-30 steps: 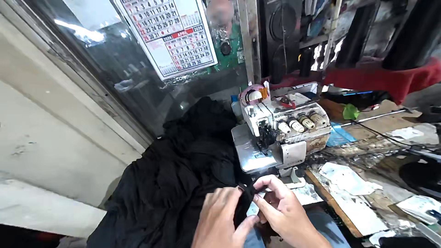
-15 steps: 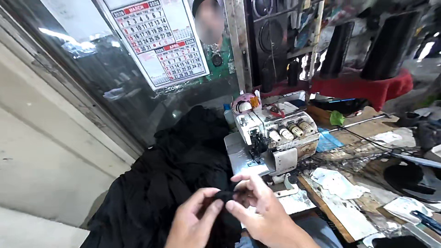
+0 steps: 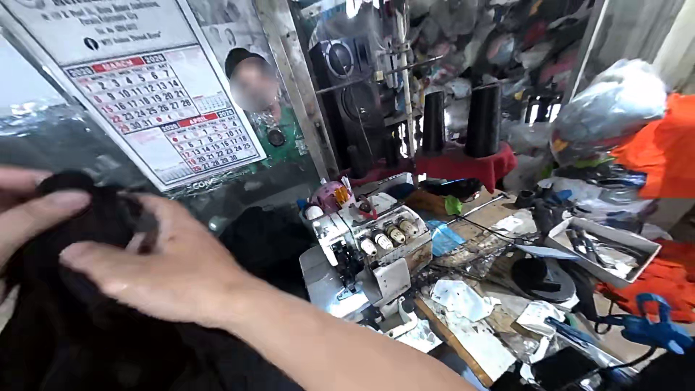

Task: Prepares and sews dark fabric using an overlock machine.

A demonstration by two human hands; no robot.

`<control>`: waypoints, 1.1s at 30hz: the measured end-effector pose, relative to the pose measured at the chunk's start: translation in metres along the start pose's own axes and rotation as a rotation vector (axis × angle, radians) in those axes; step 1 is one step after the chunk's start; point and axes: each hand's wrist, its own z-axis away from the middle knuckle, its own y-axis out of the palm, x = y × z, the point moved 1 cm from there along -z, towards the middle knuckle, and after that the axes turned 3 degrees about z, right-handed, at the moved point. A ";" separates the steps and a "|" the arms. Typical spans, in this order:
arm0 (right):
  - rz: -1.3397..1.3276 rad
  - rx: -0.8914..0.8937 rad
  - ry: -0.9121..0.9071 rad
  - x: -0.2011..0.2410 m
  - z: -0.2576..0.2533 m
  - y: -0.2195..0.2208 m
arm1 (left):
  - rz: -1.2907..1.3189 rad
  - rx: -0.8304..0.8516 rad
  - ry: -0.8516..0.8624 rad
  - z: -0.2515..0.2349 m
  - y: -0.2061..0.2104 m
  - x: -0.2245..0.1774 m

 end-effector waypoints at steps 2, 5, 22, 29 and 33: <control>0.002 -0.083 -0.041 0.008 0.020 -0.026 | 0.088 0.117 0.107 0.007 0.029 -0.002; 0.157 -0.178 -0.011 -0.025 0.085 -0.080 | 0.114 0.283 0.000 0.060 0.094 -0.023; 0.028 -0.293 0.177 -0.114 0.242 -0.140 | 0.425 0.731 -0.214 0.224 0.205 -0.018; 0.085 -0.263 0.109 -0.111 0.244 -0.134 | 0.235 0.604 -0.157 0.227 0.207 -0.031; 0.171 -0.308 0.071 -0.104 0.239 -0.133 | 0.330 0.575 -0.200 0.222 0.204 -0.048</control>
